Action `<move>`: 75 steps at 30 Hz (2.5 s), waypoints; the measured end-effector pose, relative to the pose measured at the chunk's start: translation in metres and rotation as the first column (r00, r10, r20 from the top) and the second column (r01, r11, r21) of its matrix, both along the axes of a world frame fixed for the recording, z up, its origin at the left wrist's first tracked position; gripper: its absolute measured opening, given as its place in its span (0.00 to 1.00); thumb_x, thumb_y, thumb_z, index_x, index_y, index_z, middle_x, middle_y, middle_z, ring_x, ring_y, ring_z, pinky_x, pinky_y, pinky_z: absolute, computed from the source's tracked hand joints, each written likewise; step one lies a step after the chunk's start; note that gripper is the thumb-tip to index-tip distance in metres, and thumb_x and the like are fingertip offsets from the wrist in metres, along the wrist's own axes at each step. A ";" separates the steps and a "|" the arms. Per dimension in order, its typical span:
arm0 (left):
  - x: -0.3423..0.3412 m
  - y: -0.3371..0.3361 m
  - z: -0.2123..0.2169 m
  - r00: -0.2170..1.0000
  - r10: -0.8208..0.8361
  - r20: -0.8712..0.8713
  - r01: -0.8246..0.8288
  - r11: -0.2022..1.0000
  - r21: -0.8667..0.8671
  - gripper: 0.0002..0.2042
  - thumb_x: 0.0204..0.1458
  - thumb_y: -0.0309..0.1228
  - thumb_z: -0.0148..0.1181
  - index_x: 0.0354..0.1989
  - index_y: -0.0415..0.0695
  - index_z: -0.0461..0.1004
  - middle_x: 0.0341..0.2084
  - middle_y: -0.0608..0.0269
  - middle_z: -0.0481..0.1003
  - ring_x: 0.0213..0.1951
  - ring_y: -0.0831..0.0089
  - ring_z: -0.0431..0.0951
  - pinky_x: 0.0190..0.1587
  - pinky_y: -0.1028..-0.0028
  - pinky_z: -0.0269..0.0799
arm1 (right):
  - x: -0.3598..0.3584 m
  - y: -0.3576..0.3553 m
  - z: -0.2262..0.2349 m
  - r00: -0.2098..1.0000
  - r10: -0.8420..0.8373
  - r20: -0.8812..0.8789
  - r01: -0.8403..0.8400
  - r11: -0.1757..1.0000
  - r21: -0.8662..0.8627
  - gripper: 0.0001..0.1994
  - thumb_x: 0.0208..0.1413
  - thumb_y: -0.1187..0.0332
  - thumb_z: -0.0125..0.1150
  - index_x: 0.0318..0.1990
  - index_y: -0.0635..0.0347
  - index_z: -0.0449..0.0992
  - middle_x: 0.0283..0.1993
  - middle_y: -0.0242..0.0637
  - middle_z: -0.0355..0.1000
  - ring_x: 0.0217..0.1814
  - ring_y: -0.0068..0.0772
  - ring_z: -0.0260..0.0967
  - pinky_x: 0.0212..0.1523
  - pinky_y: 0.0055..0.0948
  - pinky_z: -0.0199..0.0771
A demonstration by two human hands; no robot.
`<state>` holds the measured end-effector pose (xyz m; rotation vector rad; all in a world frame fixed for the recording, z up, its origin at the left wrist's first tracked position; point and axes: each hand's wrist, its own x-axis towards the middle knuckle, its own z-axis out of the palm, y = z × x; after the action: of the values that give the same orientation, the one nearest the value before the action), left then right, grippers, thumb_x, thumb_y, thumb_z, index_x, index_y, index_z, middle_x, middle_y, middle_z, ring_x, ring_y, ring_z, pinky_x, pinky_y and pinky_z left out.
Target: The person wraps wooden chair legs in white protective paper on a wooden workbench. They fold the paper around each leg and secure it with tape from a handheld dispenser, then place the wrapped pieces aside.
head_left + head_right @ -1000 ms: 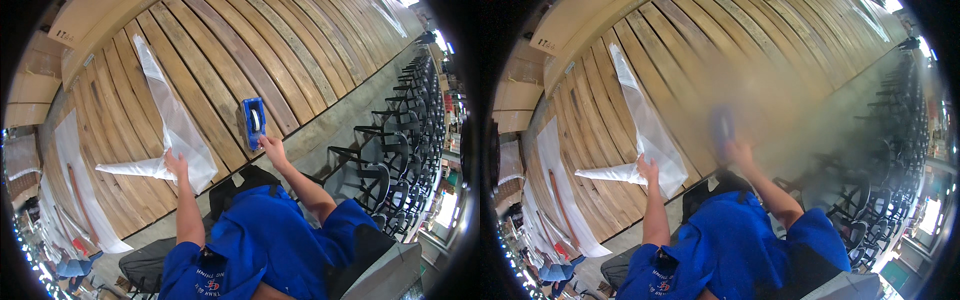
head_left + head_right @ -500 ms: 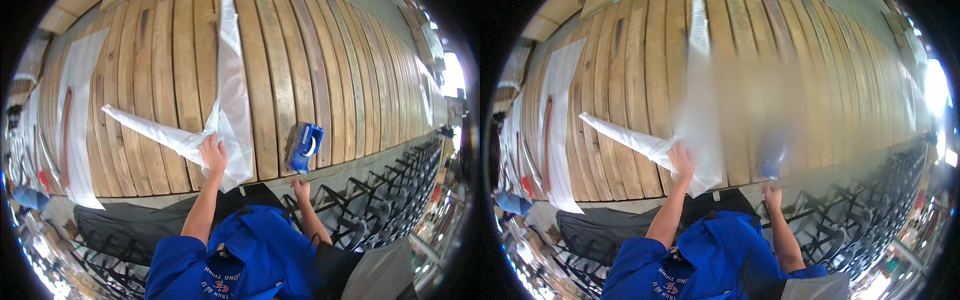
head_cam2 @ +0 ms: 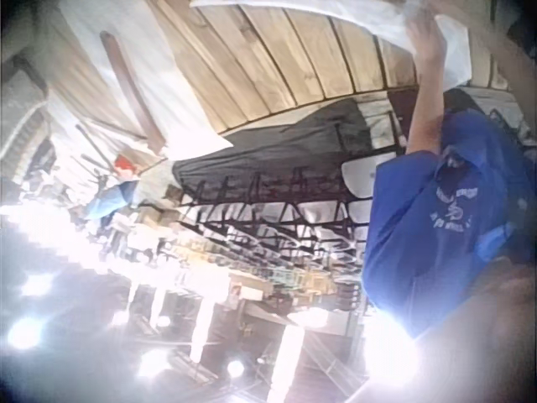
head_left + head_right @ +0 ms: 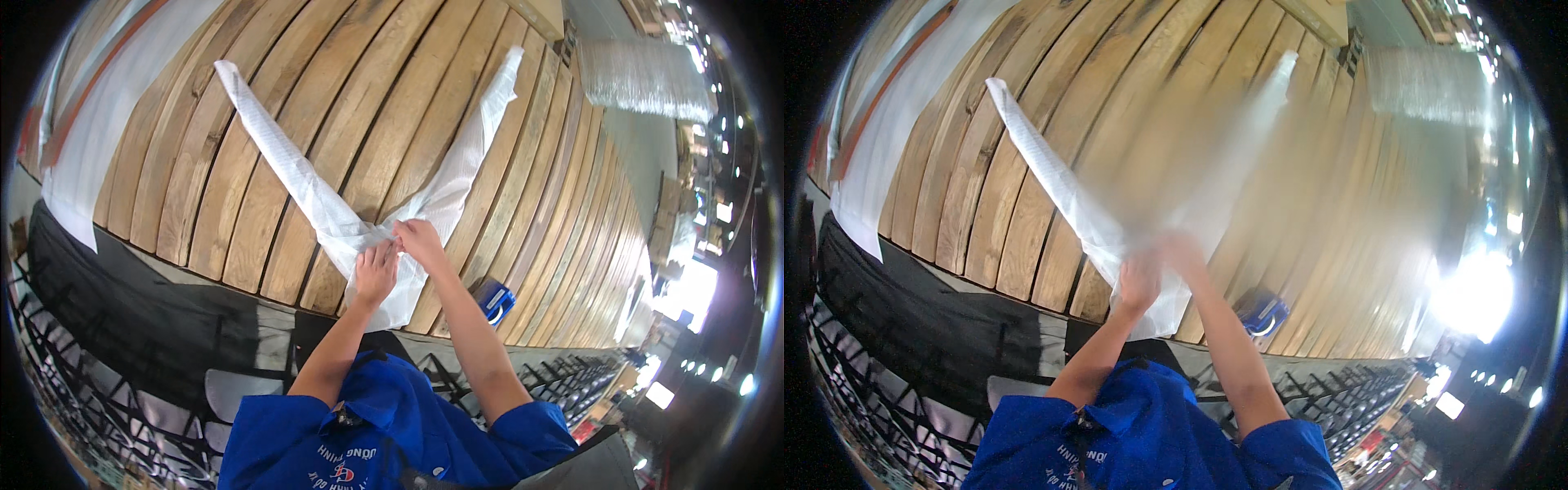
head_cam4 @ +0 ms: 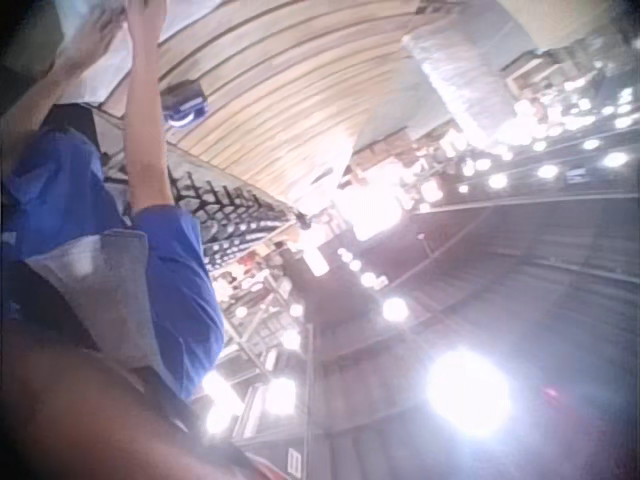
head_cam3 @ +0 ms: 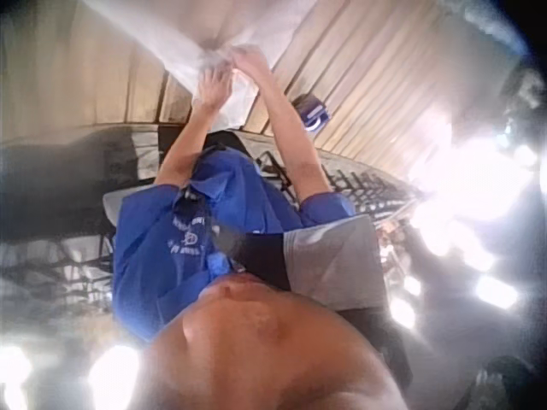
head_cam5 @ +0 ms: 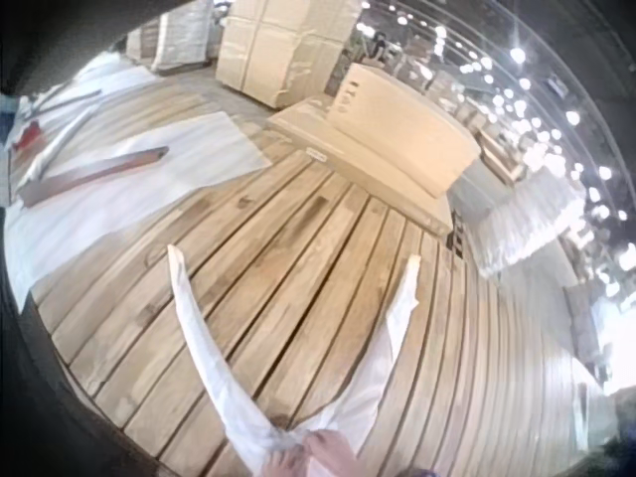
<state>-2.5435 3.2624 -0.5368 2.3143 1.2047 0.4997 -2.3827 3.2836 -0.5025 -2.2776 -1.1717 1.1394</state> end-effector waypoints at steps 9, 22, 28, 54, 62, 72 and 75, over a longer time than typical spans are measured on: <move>-0.007 0.002 0.005 0.995 0.034 0.090 -0.034 0.999 -0.005 0.19 0.51 0.29 0.59 0.53 0.52 0.77 0.50 0.69 0.75 0.42 0.67 0.73 0.42 0.65 0.66 | 0.003 0.092 -0.008 0.920 0.377 0.107 -0.294 0.845 -0.447 0.21 0.52 0.53 0.64 0.23 0.66 0.82 0.19 0.41 0.76 0.21 0.34 0.76 0.26 0.34 0.77; 0.001 -0.005 0.001 0.996 0.035 0.079 -0.032 0.999 -0.035 0.10 0.52 0.32 0.62 0.43 0.52 0.75 0.47 0.70 0.75 0.45 0.67 0.73 0.46 0.63 0.64 | 0.031 0.014 0.012 0.975 0.193 0.110 -0.102 0.829 -0.550 0.35 0.50 0.33 0.63 0.19 0.64 0.81 0.20 0.39 0.78 0.24 0.37 0.79 0.35 0.36 0.80; 0.006 -0.005 0.005 0.996 -0.067 -0.059 0.067 0.998 0.002 0.18 0.53 0.33 0.64 0.53 0.52 0.72 0.51 0.70 0.74 0.50 0.63 0.72 0.52 0.59 0.64 | 0.046 -0.056 -0.046 0.944 0.115 0.308 -0.026 0.960 -0.278 0.36 0.49 0.30 0.63 0.22 0.62 0.82 0.22 0.39 0.79 0.32 0.39 0.82 0.41 0.39 0.80; -0.258 -0.150 0.034 0.937 0.011 -0.348 -0.280 0.617 -0.735 0.24 0.56 0.40 0.59 0.62 0.50 0.73 0.60 0.51 0.72 0.63 0.55 0.70 0.64 0.62 0.67 | 0.085 -0.299 0.111 0.492 -0.791 0.365 0.833 0.549 0.066 0.47 0.39 0.55 0.77 0.65 0.71 0.61 0.61 0.57 0.69 0.64 0.56 0.69 0.64 0.46 0.68; -0.406 -0.235 -0.061 0.926 -0.155 -0.345 -0.029 0.881 -0.473 0.21 0.57 0.43 0.54 0.53 0.42 0.77 0.52 0.47 0.79 0.54 0.49 0.77 0.58 0.61 0.73 | 0.034 -0.325 0.112 0.668 -0.623 0.406 0.648 0.756 0.094 0.49 0.31 0.60 0.79 0.65 0.67 0.62 0.57 0.56 0.73 0.60 0.58 0.72 0.62 0.44 0.71; -0.586 -0.118 -0.098 0.890 0.262 -0.372 -0.444 0.682 -0.581 0.23 0.55 0.47 0.55 0.50 0.42 0.79 0.44 0.46 0.81 0.48 0.52 0.81 0.52 0.60 0.75 | -0.199 -0.179 0.190 0.875 0.057 0.480 -0.079 0.997 0.024 0.56 0.29 0.51 0.80 0.67 0.67 0.58 0.54 0.58 0.74 0.56 0.60 0.74 0.58 0.48 0.74; -0.590 -0.073 -0.030 0.611 0.789 -0.064 -0.656 0.459 -0.598 0.23 0.55 0.44 0.57 0.53 0.41 0.78 0.45 0.46 0.81 0.48 0.53 0.82 0.52 0.61 0.75 | -0.252 -0.118 0.166 0.889 0.175 0.424 -0.178 0.983 -0.032 0.54 0.31 0.50 0.80 0.67 0.65 0.58 0.53 0.56 0.75 0.55 0.60 0.74 0.56 0.49 0.75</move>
<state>-3.1335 3.1895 -0.5665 1.0913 1.9026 0.5522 -2.6345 3.1658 -0.3364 -2.5340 -1.5662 0.7000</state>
